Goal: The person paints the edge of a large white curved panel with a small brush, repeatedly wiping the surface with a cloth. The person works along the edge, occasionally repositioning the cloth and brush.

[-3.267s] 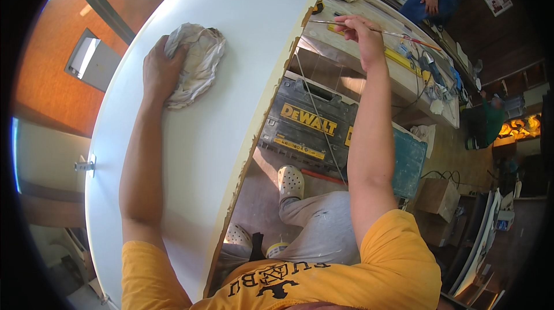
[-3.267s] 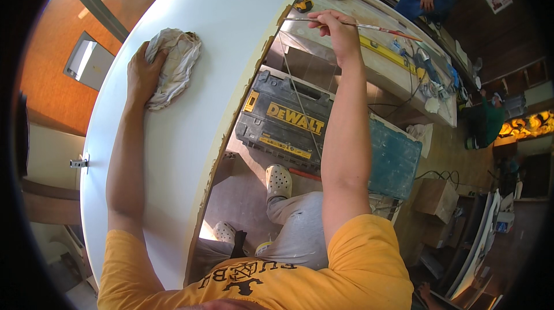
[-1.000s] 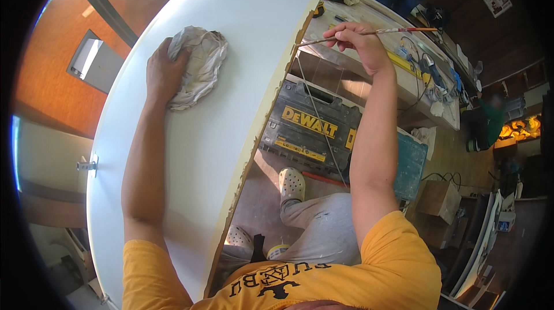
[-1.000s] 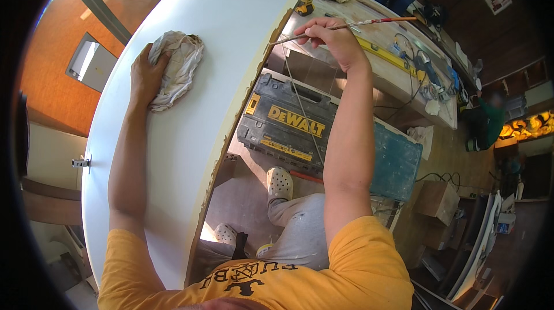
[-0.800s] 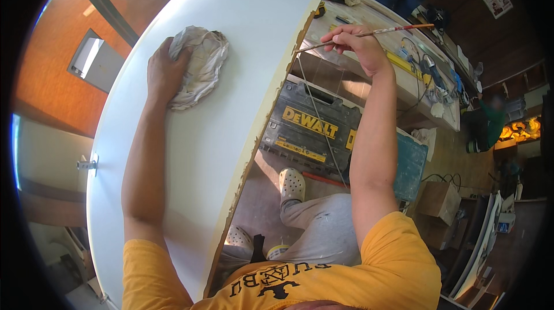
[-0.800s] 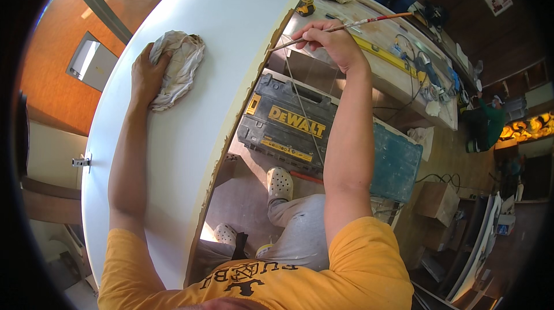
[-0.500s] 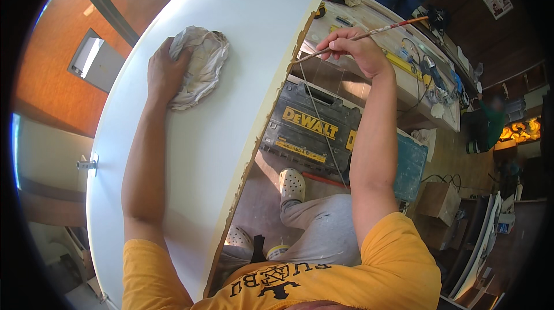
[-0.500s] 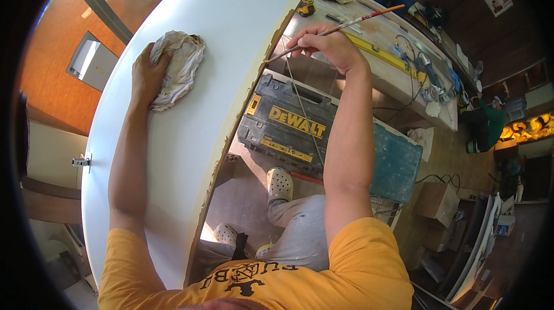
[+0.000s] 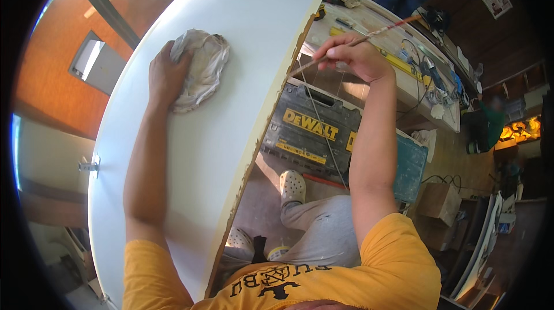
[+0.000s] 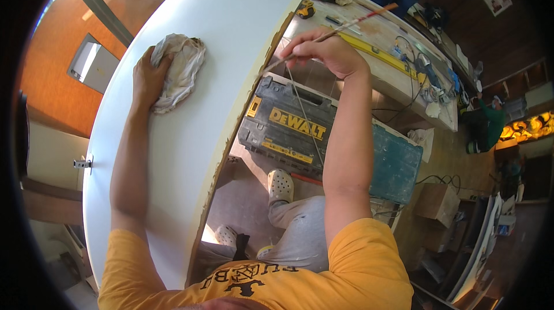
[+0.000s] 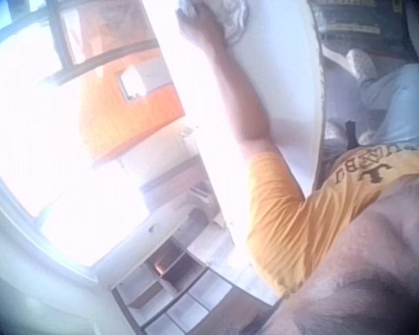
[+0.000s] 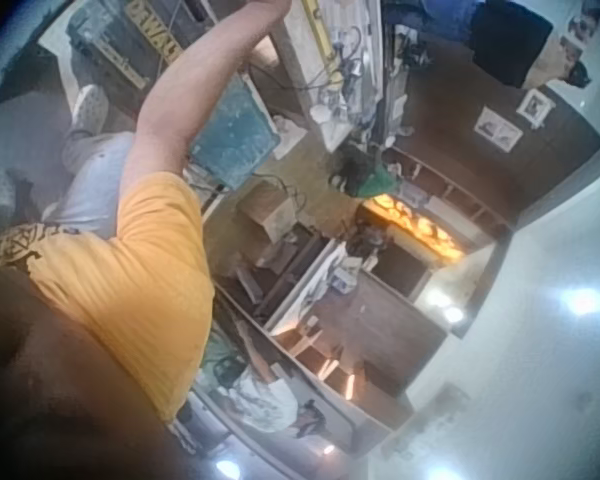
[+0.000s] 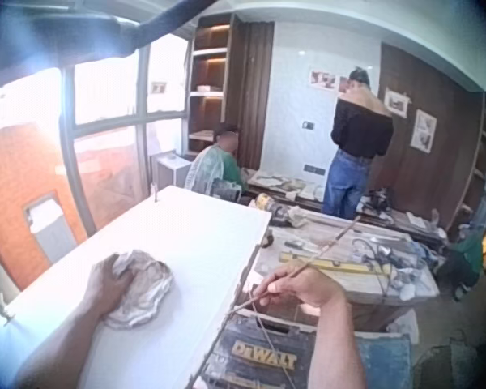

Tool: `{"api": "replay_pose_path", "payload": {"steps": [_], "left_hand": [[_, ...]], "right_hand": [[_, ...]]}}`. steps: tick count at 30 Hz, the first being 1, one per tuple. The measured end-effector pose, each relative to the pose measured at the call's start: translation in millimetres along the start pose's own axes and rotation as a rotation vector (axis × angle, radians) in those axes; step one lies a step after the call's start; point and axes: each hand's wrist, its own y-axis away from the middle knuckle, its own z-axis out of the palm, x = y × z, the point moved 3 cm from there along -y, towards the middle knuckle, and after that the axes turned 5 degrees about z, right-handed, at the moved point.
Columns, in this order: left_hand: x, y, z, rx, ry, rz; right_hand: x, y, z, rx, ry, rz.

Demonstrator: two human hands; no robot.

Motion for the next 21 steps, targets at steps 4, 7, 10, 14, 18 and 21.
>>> {"api": "replay_pose_path", "payload": {"steps": [4, 7, 10, 14, 18, 21], "left_hand": [[9, 2, -1, 0.022, 0.02, 0.008], [17, 4, -4, -0.007, 0.051, 0.005], [21, 4, -4, 0.022, 0.015, -0.003], [27, 6, -7, 0.009, 0.018, -0.03], [18, 3, -4, 0.031, 0.021, -0.008], [16, 3, -2, 0.028, 0.044, -0.009]], "right_hand": [[18, 5, -55, 0.492, -0.153, -0.164], [38, -1, -83, 0.81, -0.182, -0.188], [47, -12, -91, 0.847, -0.145, -0.148], [52, -33, -92, 0.908, -0.09, -0.181], [52, -46, -97, 0.934, -0.079, -0.212], [55, -52, -101, 0.925, -0.062, -0.191]]}}
